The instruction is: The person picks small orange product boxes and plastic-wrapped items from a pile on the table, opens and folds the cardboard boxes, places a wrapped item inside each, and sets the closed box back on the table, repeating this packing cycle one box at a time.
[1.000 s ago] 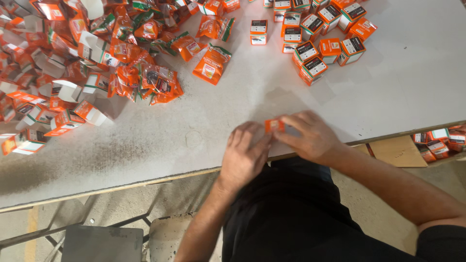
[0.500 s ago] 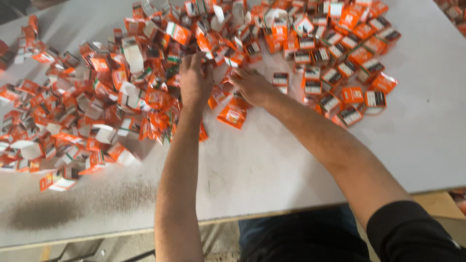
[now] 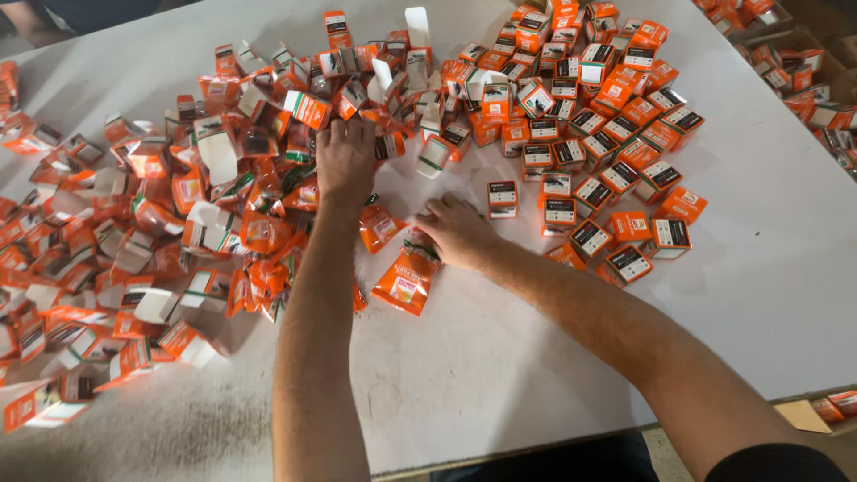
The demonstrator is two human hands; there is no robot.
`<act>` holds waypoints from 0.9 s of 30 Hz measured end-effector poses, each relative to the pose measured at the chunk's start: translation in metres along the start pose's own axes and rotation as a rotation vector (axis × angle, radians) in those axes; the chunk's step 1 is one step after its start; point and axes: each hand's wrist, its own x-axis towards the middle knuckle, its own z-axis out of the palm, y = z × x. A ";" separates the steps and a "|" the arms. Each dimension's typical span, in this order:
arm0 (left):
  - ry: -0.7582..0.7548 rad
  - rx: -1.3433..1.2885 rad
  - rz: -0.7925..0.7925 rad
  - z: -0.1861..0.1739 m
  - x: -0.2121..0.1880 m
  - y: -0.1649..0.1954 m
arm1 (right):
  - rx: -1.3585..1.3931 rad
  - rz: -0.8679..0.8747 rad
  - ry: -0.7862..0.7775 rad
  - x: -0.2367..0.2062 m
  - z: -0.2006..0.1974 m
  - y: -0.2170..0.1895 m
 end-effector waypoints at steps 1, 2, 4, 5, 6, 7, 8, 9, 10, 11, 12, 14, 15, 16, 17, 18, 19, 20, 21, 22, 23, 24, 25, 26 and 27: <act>0.055 -0.145 -0.054 -0.011 -0.008 -0.001 | -0.012 0.040 -0.026 -0.003 0.003 -0.001; 0.106 -0.289 -0.108 -0.023 -0.017 0.002 | -0.021 0.082 -0.055 -0.006 0.004 -0.001; 0.222 -0.572 -0.137 -0.050 -0.036 0.009 | 0.036 0.110 0.041 -0.008 0.000 -0.002; 0.278 -0.714 -0.107 -0.065 -0.048 0.015 | 0.108 0.104 0.162 -0.010 -0.004 -0.002; 0.331 -0.857 -0.076 -0.080 -0.061 0.023 | 0.181 0.099 0.282 -0.014 -0.009 -0.004; 0.281 -0.936 -0.141 -0.095 -0.074 0.033 | 0.243 0.131 0.312 -0.018 -0.019 -0.005; 0.227 -1.016 -0.211 -0.109 -0.091 0.046 | 0.308 0.163 0.336 -0.025 -0.032 -0.008; 0.172 -1.093 -0.287 -0.124 -0.110 0.060 | 0.449 0.301 0.299 -0.038 -0.046 -0.014; 0.236 -1.088 -0.189 -0.139 -0.129 0.071 | 0.588 0.437 0.257 -0.050 -0.062 -0.021; 0.293 -1.083 -0.087 -0.155 -0.149 0.082 | 0.727 0.402 0.271 -0.062 -0.077 -0.031; 0.239 -1.105 -0.051 -0.169 -0.170 0.097 | 0.859 0.361 0.288 -0.074 -0.097 -0.036; 0.117 -1.204 0.046 -0.198 -0.210 0.119 | 0.833 0.435 0.191 -0.111 -0.133 -0.058; 0.038 -1.282 0.101 -0.211 -0.229 0.129 | 0.700 0.387 0.121 -0.131 -0.149 -0.071; -0.026 -1.300 0.131 -0.222 -0.242 0.140 | 0.565 0.332 0.052 -0.149 -0.163 -0.081; -0.084 -1.312 0.170 -0.230 -0.250 0.147 | 0.588 0.255 -0.002 -0.164 -0.173 -0.094; -0.143 -1.323 0.207 -0.236 -0.255 0.153 | 0.610 0.179 -0.057 -0.178 -0.180 -0.106; -0.128 -1.324 0.217 -0.241 -0.260 0.157 | 0.627 0.196 -0.093 -0.190 -0.184 -0.118; -0.118 -1.328 0.228 -0.245 -0.262 0.161 | 0.644 0.219 -0.131 -0.203 -0.187 -0.127; -0.107 -1.334 0.243 -0.248 -0.264 0.164 | 0.660 0.245 -0.166 -0.212 -0.189 -0.134; -0.096 -1.247 0.223 -0.250 -0.265 0.167 | 0.674 0.286 -0.147 -0.217 -0.189 -0.139; -0.083 -1.161 0.208 -0.252 -0.266 0.169 | 0.683 0.328 -0.125 -0.221 -0.188 -0.143; -0.072 -1.078 0.193 -0.253 -0.266 0.172 | 0.694 0.373 -0.104 -0.224 -0.189 -0.145; -0.032 -1.044 0.207 -0.253 -0.267 0.175 | 0.656 0.323 -0.074 -0.225 -0.188 -0.147; 0.006 -1.010 0.224 -0.254 -0.269 0.179 | 0.619 0.274 -0.042 -0.225 -0.189 -0.147; 0.045 -0.975 0.243 -0.253 -0.270 0.182 | 0.581 0.224 -0.009 -0.225 -0.189 -0.148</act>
